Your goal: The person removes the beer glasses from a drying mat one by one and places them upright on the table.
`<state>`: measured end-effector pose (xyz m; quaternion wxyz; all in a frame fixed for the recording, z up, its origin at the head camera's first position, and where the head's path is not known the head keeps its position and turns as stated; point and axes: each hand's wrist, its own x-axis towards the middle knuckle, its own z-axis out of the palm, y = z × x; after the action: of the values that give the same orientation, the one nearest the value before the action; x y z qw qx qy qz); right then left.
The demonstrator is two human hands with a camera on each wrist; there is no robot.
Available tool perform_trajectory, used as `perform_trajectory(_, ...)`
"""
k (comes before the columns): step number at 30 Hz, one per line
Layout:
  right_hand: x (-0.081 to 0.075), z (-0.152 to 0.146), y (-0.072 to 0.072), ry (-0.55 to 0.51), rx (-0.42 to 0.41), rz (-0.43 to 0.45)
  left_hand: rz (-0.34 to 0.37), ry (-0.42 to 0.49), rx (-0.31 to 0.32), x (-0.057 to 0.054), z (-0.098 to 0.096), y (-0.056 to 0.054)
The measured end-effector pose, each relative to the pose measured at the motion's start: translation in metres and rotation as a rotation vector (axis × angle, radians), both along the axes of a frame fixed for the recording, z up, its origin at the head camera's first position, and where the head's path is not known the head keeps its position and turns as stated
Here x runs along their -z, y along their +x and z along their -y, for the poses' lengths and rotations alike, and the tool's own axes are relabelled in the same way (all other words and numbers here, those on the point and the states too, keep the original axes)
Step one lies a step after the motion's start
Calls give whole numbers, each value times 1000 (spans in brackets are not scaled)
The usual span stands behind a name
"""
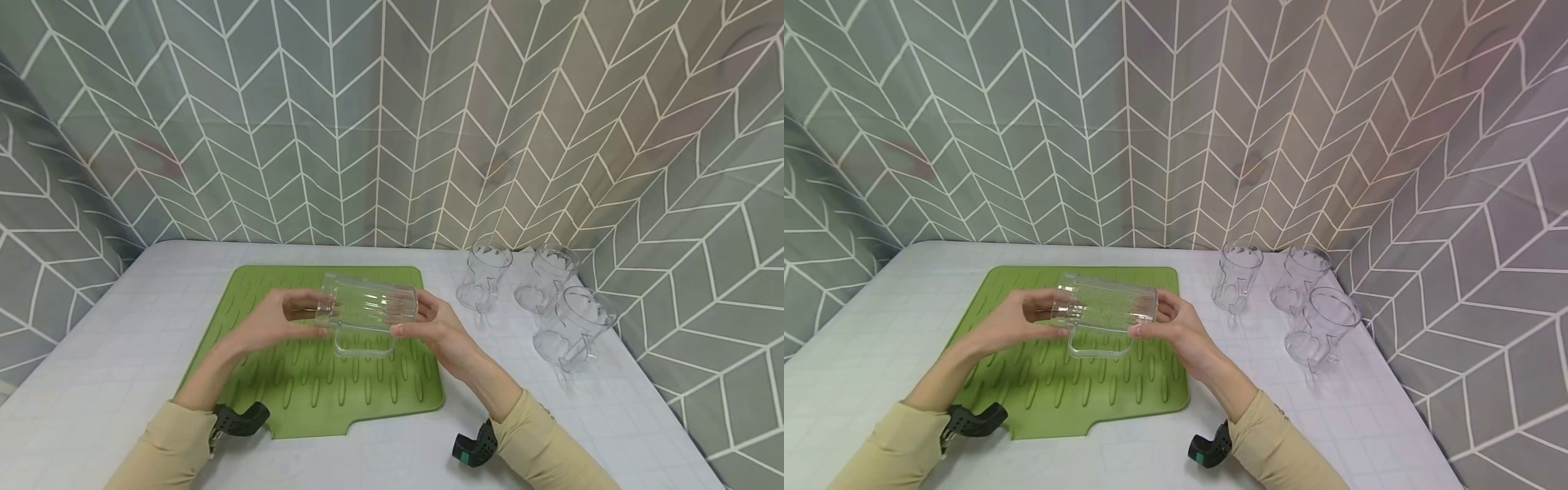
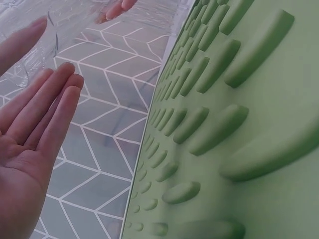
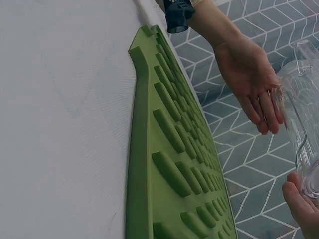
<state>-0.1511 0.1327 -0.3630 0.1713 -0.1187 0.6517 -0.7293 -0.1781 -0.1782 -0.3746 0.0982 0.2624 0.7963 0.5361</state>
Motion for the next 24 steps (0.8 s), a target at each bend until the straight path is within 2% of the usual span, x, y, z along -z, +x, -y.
perform_trajectory(10, 3, 1, 1, -3, -44, -19, -45, 23, -5, -2, 1, 1)
perform_trajectory(24, 8, 3, -1, 3, -75, -37, -45, 26, -21, -3, -2, 3)
